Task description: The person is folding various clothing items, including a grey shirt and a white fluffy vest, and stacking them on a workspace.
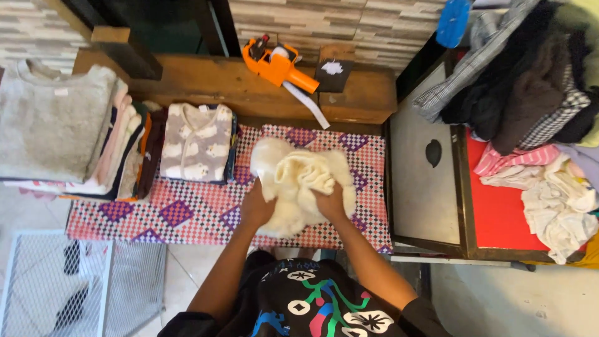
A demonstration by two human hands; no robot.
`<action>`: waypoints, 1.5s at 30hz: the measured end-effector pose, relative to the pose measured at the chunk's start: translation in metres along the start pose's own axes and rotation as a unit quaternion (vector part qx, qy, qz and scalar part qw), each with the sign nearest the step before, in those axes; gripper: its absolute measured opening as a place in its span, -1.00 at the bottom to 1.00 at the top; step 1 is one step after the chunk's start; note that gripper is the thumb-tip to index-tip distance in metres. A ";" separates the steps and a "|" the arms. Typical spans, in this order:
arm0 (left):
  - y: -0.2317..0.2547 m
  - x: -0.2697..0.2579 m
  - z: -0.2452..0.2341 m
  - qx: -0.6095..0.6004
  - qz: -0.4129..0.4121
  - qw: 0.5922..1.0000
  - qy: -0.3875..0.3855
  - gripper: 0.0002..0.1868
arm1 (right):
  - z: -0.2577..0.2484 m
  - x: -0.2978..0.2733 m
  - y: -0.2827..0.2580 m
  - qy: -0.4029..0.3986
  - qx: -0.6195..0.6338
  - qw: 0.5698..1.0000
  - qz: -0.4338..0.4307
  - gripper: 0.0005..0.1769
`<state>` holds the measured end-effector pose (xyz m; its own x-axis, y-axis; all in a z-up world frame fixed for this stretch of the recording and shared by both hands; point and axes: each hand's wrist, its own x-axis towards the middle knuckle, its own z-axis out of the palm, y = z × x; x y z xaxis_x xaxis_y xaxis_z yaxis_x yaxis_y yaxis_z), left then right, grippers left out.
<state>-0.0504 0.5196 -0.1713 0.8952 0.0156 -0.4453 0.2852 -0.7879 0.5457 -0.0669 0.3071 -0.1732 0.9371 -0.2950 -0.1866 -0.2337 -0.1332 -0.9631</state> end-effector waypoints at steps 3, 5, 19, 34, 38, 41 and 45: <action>-0.033 0.020 -0.003 0.096 -0.019 0.995 0.019 -0.10 | -0.015 0.010 0.036 0.144 0.057 0.986 0.058 -0.23; -0.038 0.011 -0.033 0.111 -0.017 0.993 0.025 -0.12 | -0.037 0.000 0.015 0.178 0.120 0.974 0.073 -0.27; -0.055 -0.007 -0.054 0.185 0.183 0.892 0.370 0.00 | -0.121 -0.066 0.081 0.290 -0.341 0.894 0.017 0.06; -0.046 -0.006 0.010 0.258 0.273 0.925 0.053 -0.14 | -0.032 -0.044 0.093 0.056 -0.554 0.823 -0.111 -0.15; -0.042 -0.009 0.012 0.260 0.263 0.927 0.054 -0.15 | -0.038 -0.039 0.095 0.050 -0.529 0.839 -0.119 -0.19; -0.037 -0.013 0.011 0.283 0.233 0.930 0.020 -0.16 | -0.043 -0.030 0.097 0.033 -0.524 0.844 -0.113 -0.17; -0.031 -0.014 0.010 0.297 0.212 0.931 -0.008 -0.17 | -0.047 -0.024 0.095 0.020 -0.523 0.845 -0.110 -0.16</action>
<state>-0.0749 0.5380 -0.1895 0.8773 -0.3803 -0.2927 -0.3369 -0.9224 0.1887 -0.1236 0.2566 -0.2512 0.9833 -0.1822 0.0013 -0.1750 -0.9464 -0.2713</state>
